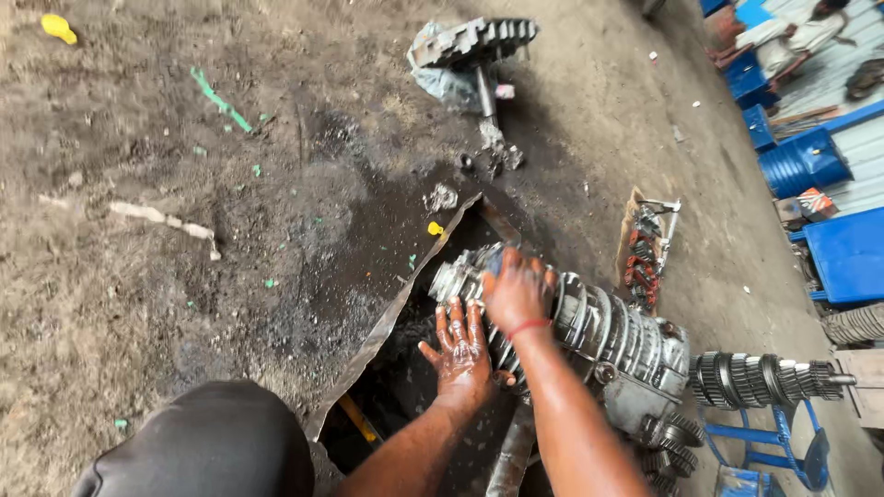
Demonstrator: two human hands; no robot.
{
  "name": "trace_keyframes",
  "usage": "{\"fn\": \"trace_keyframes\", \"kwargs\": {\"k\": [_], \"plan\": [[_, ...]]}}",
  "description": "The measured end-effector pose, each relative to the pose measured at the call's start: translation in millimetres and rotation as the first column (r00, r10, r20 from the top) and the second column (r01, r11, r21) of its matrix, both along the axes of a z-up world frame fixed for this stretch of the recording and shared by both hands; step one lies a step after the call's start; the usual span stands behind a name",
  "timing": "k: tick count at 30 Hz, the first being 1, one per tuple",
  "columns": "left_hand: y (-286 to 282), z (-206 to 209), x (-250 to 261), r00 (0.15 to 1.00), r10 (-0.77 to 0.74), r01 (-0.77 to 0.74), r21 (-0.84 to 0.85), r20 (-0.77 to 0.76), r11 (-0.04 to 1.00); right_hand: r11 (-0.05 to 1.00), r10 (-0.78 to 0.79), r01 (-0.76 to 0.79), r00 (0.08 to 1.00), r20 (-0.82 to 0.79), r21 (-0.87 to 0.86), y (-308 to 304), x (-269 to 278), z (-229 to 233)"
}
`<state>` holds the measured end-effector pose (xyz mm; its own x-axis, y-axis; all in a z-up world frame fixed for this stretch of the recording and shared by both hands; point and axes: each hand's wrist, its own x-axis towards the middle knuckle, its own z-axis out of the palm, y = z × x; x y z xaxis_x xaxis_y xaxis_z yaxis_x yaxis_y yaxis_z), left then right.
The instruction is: The person uses a yellow scraper to remove grime from the grooves of a large metallic mechanical component. They then wipe the surface with a dark cloth. The person repeats the scraping and wiping actions on different sections of the component.
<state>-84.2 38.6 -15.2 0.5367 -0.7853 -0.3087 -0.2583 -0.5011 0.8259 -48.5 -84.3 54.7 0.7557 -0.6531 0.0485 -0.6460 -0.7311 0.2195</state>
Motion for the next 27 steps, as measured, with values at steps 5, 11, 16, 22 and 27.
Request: {"fn": "trace_keyframes", "kwargs": {"k": [5, 11, 16, 22, 27], "plan": [[-18.8, -35.9, -12.7, 0.982, 0.114, -0.108, -0.049, 0.149, 0.993, 0.999, 0.017, -0.02, 0.994, -0.11, -0.033, 56.0, -25.2, 13.1], [-22.4, -51.8, -9.9, 0.971, 0.169, -0.153, -0.103, 0.167, 0.983, 0.993, 0.043, -0.044, 0.999, 0.009, 0.11, 64.6, -46.4, 11.8], [-10.1, -33.5, 1.6, 0.947, 0.233, -0.184, -0.22, 0.223, 0.958, 0.979, 0.181, -0.194, 0.97, 0.159, 0.067, 81.6, -104.6, 0.4], [13.3, -34.4, 21.1, 0.924, 0.103, -0.03, -0.2, 0.368, 0.979, 0.969, 0.205, -0.233, 0.946, 0.252, 0.087, 109.3, -156.3, -22.1], [10.8, -30.7, 38.1, 0.946, 0.052, -0.008, -0.139, 0.32, 0.99, 0.972, 0.093, -0.194, 0.84, 0.535, 0.136, 104.9, -145.4, -30.3]]}}
